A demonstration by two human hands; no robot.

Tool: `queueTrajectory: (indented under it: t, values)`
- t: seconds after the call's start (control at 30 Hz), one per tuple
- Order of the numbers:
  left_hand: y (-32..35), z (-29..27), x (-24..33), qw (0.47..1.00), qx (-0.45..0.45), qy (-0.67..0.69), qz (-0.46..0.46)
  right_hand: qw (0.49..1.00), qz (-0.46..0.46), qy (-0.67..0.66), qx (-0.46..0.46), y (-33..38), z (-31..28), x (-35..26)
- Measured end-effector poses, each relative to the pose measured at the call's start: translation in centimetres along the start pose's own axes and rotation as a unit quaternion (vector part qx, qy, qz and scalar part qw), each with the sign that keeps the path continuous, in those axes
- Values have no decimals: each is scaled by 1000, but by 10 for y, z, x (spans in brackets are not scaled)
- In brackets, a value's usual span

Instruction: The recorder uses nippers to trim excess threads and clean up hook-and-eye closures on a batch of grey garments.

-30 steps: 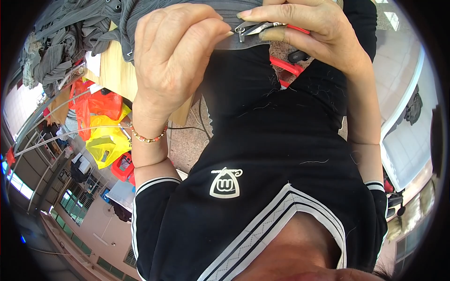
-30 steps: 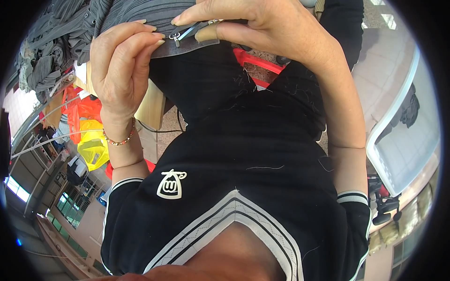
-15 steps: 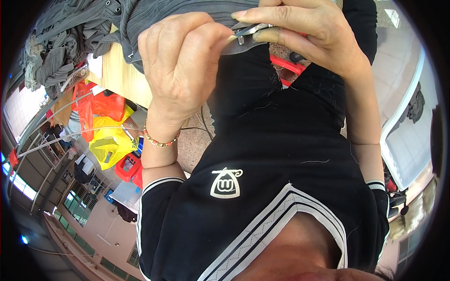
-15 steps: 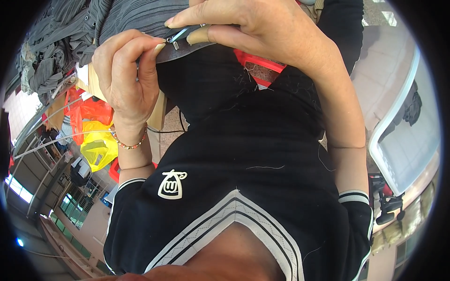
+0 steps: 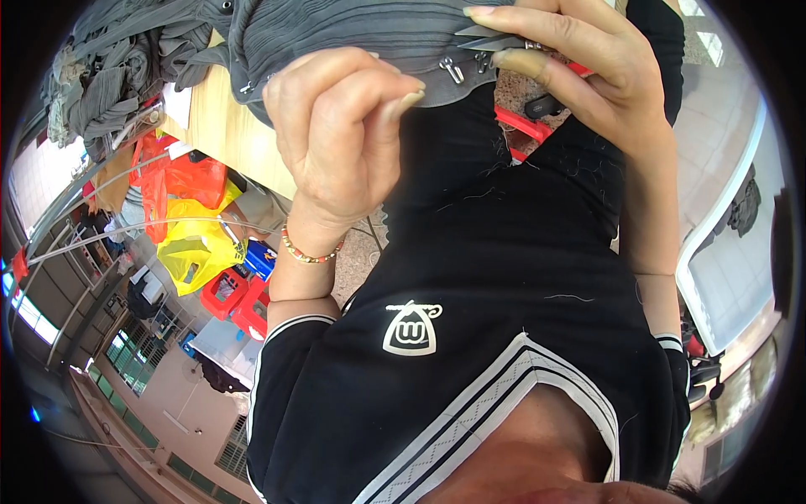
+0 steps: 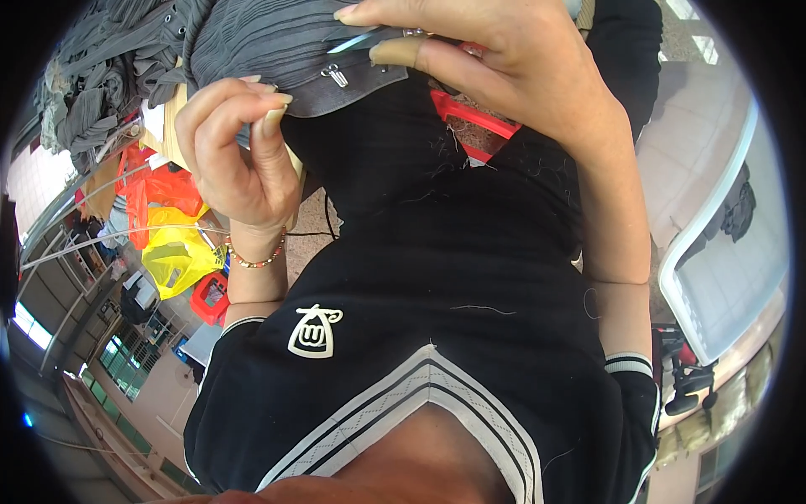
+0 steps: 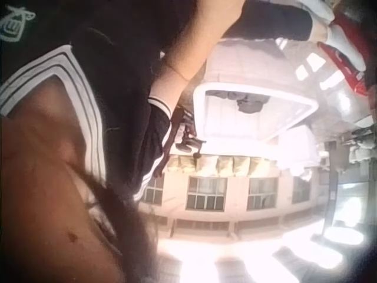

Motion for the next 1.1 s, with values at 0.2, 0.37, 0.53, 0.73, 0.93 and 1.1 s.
queueTrajectory:
  t: [0.2,0.37,0.53,0.73,0.93,1.1]
  values:
    - [5,-11,5,997,46,-44,-38,999,25,-27,-22,-6,13,-10]
    - [13,-11,3,996,65,-25,-48,998,41,-3,-41,-11,22,-17]
    - [18,-12,-12,990,96,27,-104,996,43,47,-55,-15,26,-26]
    - [26,0,-41,943,96,213,-237,995,76,45,-54,-20,25,-31]
    - [36,-1,-51,924,118,255,-260,990,92,73,-83,-26,31,-32]
    - [35,1,-53,913,121,270,-282,984,99,98,-112,-34,36,-37]
Point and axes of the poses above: each hand's wrist, its own y-axis away from the middle knuckle, its own z-axis out of the palm, x = y × z, the point moved 10 cm from there along -y, towards the middle knuckle, and after that the axes turned 5 degrees about x, right-handed, at the moved point
